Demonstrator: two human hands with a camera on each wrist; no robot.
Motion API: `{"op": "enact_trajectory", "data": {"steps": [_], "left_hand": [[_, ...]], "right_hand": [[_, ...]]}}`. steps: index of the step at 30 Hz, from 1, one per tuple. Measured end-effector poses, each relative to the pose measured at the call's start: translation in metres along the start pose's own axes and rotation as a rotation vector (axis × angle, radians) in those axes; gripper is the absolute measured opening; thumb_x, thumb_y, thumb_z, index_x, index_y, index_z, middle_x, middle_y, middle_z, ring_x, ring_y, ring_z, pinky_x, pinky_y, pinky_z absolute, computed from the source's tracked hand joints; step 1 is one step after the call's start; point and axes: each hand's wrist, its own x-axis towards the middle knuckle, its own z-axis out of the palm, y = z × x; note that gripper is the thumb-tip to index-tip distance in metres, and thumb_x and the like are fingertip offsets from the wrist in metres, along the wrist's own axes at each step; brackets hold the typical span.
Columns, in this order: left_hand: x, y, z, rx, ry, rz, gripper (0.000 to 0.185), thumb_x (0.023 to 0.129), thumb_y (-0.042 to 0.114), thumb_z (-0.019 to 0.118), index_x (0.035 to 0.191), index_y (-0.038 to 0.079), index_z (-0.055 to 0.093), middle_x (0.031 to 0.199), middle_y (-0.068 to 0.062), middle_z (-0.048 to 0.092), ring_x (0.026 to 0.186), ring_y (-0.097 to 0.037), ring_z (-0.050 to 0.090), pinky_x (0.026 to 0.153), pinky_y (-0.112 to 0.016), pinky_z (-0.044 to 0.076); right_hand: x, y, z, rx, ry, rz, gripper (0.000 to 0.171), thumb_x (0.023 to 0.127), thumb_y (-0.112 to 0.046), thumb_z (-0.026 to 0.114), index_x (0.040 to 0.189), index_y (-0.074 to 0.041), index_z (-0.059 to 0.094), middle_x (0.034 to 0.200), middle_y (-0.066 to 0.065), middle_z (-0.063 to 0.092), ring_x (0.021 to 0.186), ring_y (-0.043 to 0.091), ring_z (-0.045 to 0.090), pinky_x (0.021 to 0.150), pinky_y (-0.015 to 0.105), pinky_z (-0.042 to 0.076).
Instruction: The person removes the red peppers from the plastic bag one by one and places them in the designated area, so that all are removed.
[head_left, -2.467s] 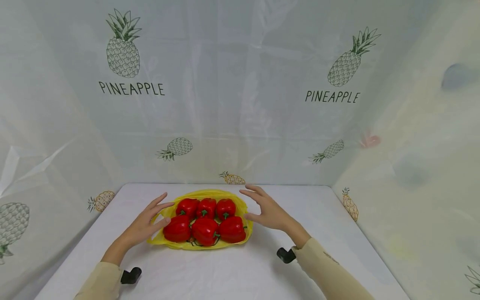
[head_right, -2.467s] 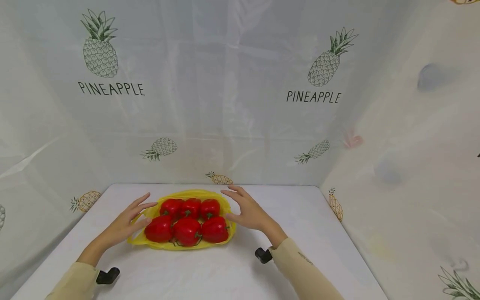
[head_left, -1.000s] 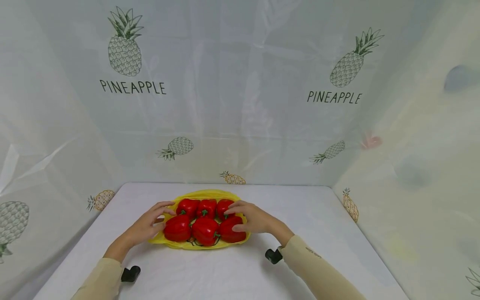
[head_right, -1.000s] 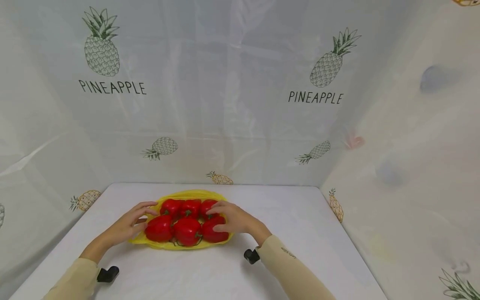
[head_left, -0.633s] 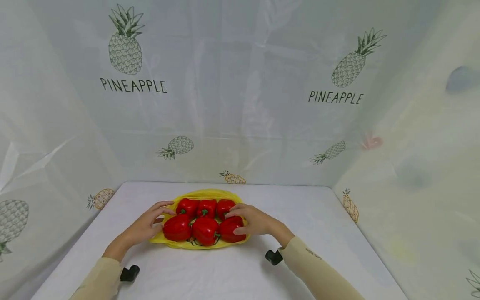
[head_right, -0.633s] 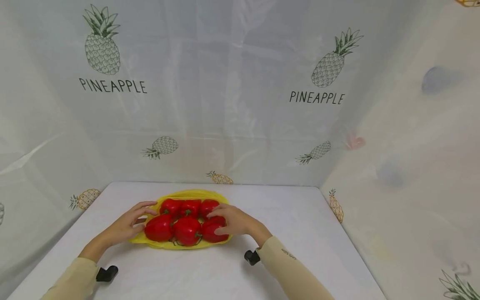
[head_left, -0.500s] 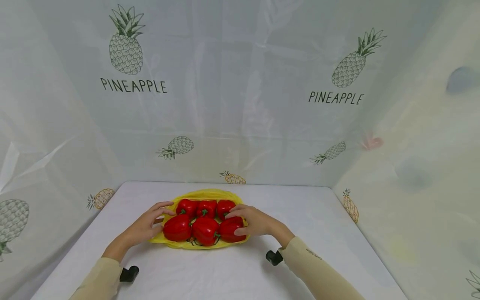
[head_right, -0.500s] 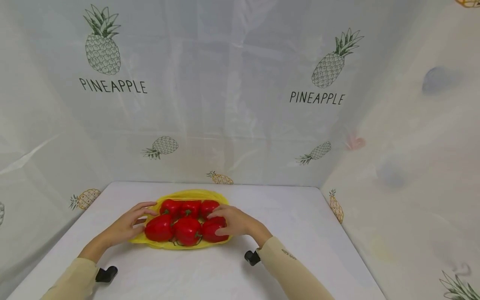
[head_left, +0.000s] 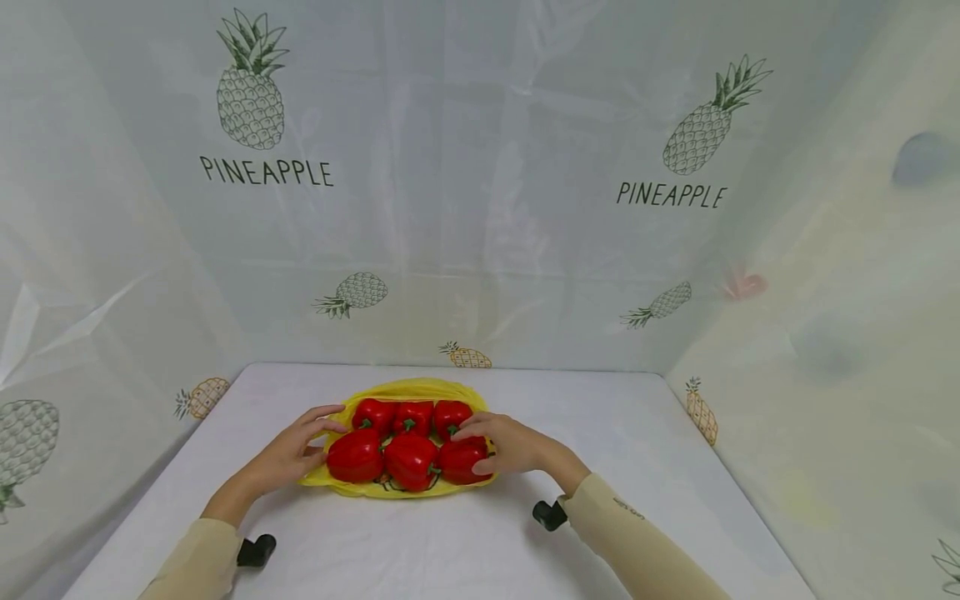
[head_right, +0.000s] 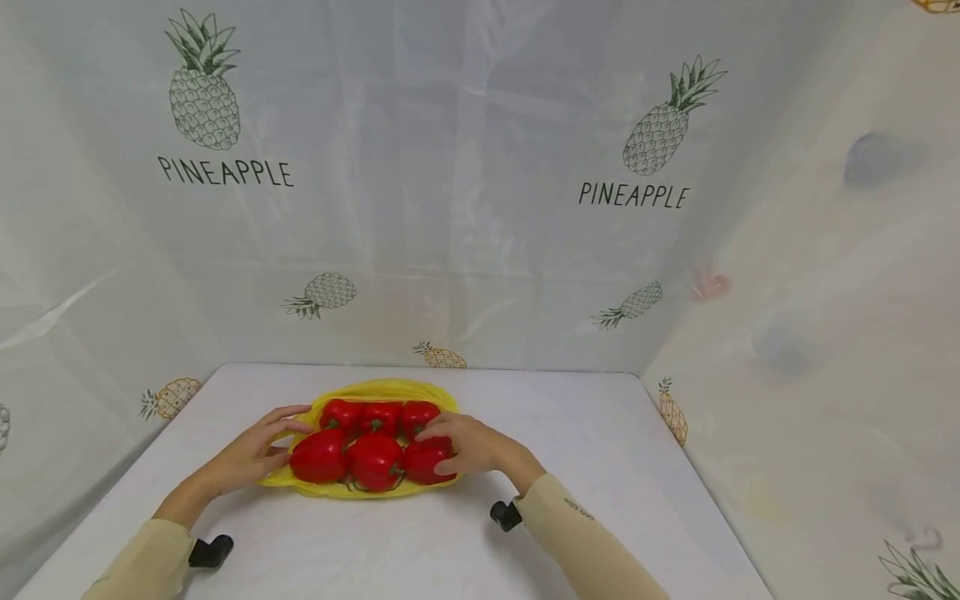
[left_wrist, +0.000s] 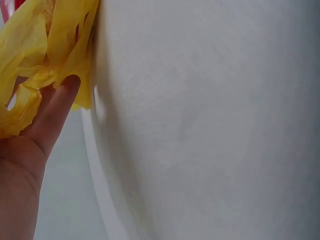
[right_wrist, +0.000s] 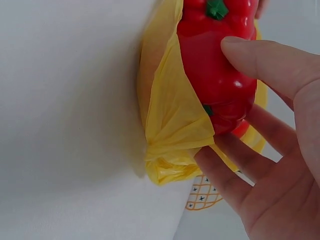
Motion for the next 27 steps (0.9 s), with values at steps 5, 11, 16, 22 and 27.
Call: {"op": "enact_trajectory", "data": {"steps": [5, 11, 16, 22, 27], "left_hand": [[0.0008, -0.0002, 0.0000, 0.001, -0.003, -0.013, 0.050, 0.091, -0.016, 0.066, 0.128, 0.018, 0.068, 0.163, -0.021, 0.038, 0.145, -0.055, 0.042, 0.093, -0.042, 0.064], [0.0010, -0.0008, -0.0004, -0.003, -0.009, -0.015, 0.048, 0.092, -0.016, 0.066, 0.127, 0.016, 0.069, 0.163, -0.021, 0.038, 0.144, -0.055, 0.043, 0.092, -0.041, 0.065], [0.0007, -0.0016, -0.0005, -0.015, -0.012, -0.007, 0.048, 0.092, -0.016, 0.065, 0.127, 0.016, 0.069, 0.162, -0.021, 0.038, 0.143, -0.055, 0.043, 0.092, -0.041, 0.065], [0.0014, -0.0042, -0.0006, -0.006, -0.015, 0.022, 0.047, 0.093, -0.015, 0.065, 0.127, 0.017, 0.070, 0.162, -0.020, 0.038, 0.141, -0.053, 0.047, 0.092, -0.039, 0.065], [0.0023, -0.0028, -0.0012, -0.007, -0.022, 0.018, 0.045, 0.093, -0.014, 0.065, 0.128, 0.014, 0.070, 0.162, -0.021, 0.038, 0.141, -0.053, 0.047, 0.093, -0.039, 0.065]], "right_hand": [[-0.0006, 0.0000, -0.0008, 0.002, -0.016, -0.010, 0.048, 0.096, -0.015, 0.078, 0.142, -0.020, 0.068, 0.154, 0.004, 0.055, 0.143, 0.024, 0.048, 0.109, 0.040, 0.057], [-0.0015, -0.0010, -0.0021, 0.014, -0.014, -0.019, 0.043, 0.095, -0.014, 0.079, 0.137, -0.019, 0.072, 0.152, 0.007, 0.056, 0.142, 0.026, 0.048, 0.109, 0.043, 0.057], [-0.0011, 0.0000, -0.0017, 0.015, -0.007, -0.024, 0.040, 0.095, -0.017, 0.080, 0.134, -0.019, 0.073, 0.149, 0.005, 0.057, 0.140, 0.025, 0.049, 0.108, 0.042, 0.057], [-0.0014, 0.0035, -0.0010, -0.012, -0.017, -0.013, 0.043, 0.095, -0.022, 0.080, 0.137, -0.022, 0.072, 0.149, 0.002, 0.054, 0.139, 0.022, 0.049, 0.110, 0.036, 0.055], [-0.0043, 0.0042, -0.0031, -0.019, -0.035, -0.005, 0.049, 0.093, -0.018, 0.081, 0.141, -0.024, 0.070, 0.149, 0.001, 0.052, 0.139, 0.020, 0.047, 0.111, 0.035, 0.053]]}}
